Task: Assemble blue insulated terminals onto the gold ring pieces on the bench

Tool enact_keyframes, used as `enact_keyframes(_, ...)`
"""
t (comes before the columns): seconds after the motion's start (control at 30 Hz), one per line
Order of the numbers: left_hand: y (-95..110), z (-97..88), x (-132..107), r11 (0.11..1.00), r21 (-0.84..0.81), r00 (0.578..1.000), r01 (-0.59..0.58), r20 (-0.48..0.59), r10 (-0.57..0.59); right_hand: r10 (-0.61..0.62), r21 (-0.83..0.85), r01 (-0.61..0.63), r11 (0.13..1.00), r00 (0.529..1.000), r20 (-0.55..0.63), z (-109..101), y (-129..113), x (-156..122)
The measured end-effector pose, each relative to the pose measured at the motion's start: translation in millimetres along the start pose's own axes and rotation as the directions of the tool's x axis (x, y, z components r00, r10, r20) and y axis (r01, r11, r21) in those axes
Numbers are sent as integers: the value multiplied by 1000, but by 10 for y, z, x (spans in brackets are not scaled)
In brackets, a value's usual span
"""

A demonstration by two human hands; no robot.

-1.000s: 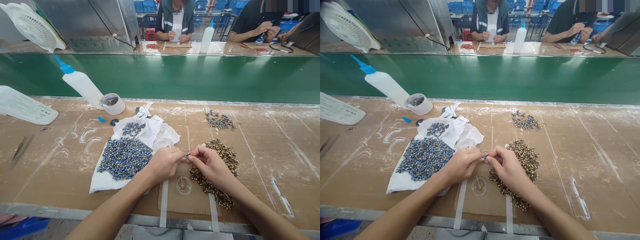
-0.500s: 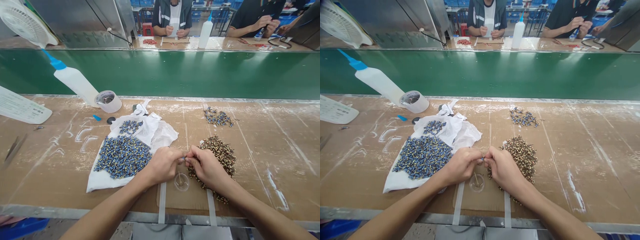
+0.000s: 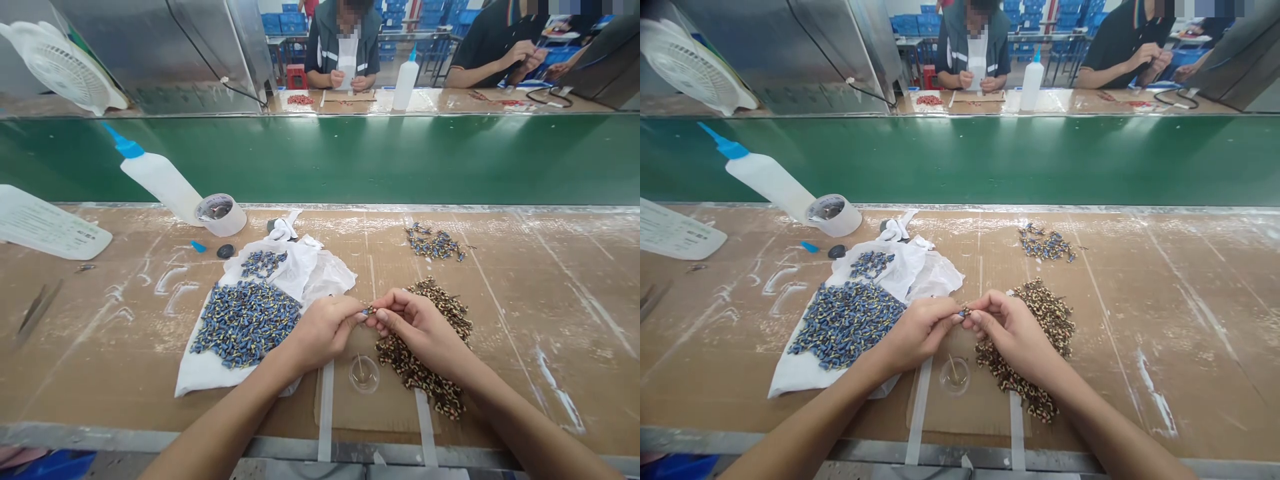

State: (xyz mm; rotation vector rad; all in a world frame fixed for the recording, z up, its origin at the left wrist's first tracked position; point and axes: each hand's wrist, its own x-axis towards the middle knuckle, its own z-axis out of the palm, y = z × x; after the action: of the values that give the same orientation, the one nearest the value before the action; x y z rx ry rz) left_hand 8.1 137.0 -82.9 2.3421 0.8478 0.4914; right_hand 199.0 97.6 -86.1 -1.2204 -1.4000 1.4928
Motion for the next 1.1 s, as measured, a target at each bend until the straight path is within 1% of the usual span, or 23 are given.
enact_keyframes(0.23, -19, -9, 2, 1000, 4, 999, 0, 42, 0, -59, -112, 56, 992, 998, -28, -25, 22, 4)
enact_keyframes(0.43, -55, 3, 11, 1000, 0, 998, -12, 66, 12, -88, -206, 83, 975, 996, -12, -13, 98, -1)
enact_keyframes(0.53, -54, 27, 10, 999, -33, 998, -9, 68, 11, -129, -239, 122, 963, 992, -15, 22, 119, -7)
enact_keyframes(0.67, -29, 70, -4, 996, -83, 998, 41, 49, -37, -167, -278, 143, 950, 984, -65, 99, 119, -32)
enact_keyframes(0.77, -10, 100, -9, 991, -126, 998, 54, 38, -49, -188, -313, 153, 937, 978, -85, 147, 123, -38)
enact_keyframes(0.97, 22, 125, 2, 975, -197, 994, 107, 21, -105, -222, -303, 179, 936, 968, -114, 197, 176, -11)
enact_keyframes(1.1, 39, 114, 2, 965, -218, 989, 147, 24, -146, -198, -266, 162, 950, 974, -113, 202, 183, 3)
